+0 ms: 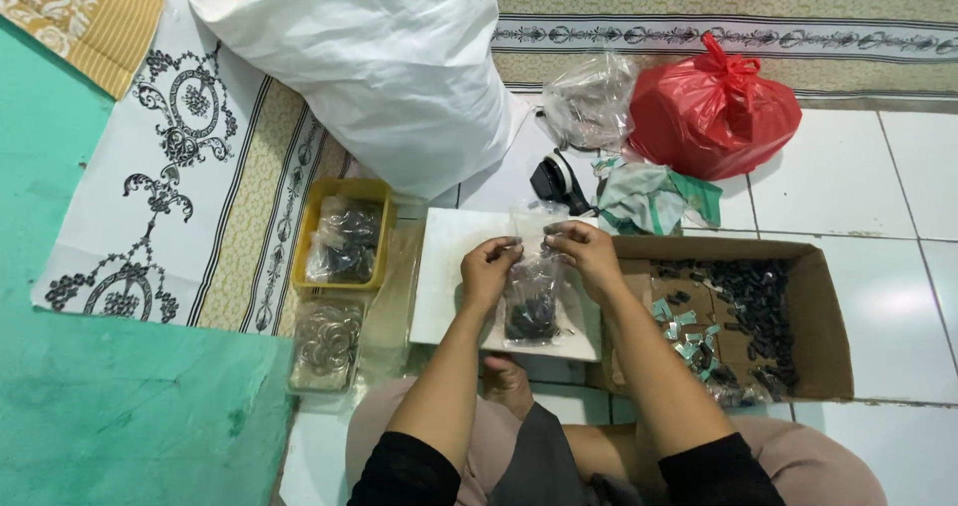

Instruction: Assembling small metal hardware components by joining two parts together manually.

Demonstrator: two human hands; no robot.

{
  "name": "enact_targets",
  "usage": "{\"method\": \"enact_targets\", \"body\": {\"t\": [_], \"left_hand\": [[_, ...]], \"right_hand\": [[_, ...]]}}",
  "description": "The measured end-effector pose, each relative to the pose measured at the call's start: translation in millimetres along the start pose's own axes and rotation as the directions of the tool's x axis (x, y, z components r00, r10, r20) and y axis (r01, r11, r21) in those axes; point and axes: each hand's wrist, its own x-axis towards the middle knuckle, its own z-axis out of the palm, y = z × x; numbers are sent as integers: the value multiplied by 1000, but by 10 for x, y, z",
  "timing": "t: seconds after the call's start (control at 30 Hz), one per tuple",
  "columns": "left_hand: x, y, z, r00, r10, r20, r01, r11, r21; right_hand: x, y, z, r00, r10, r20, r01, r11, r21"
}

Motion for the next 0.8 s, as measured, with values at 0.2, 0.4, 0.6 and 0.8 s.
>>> {"method": "enact_targets", "body": {"t": [0.2,0.4,0.6,0.8], "left_hand": [[-277,533,0,999,-15,-32,13,999,-52],[147,-282,5,1000,10,-9,-10,1000,-13],[14,12,10,1000,-12,-1,12,998,-55],[-104,529,-241,920,-322,225,337,941,-34]], "right_hand": [[231,362,-18,987,-153,47,156,984,-86],[-101,137,-53,999,15,44,-24,977,211],[-382,-99,48,993,59,103,-59,998,-5],[-308,120,135,988,-157,4,152,948,-280]]}}
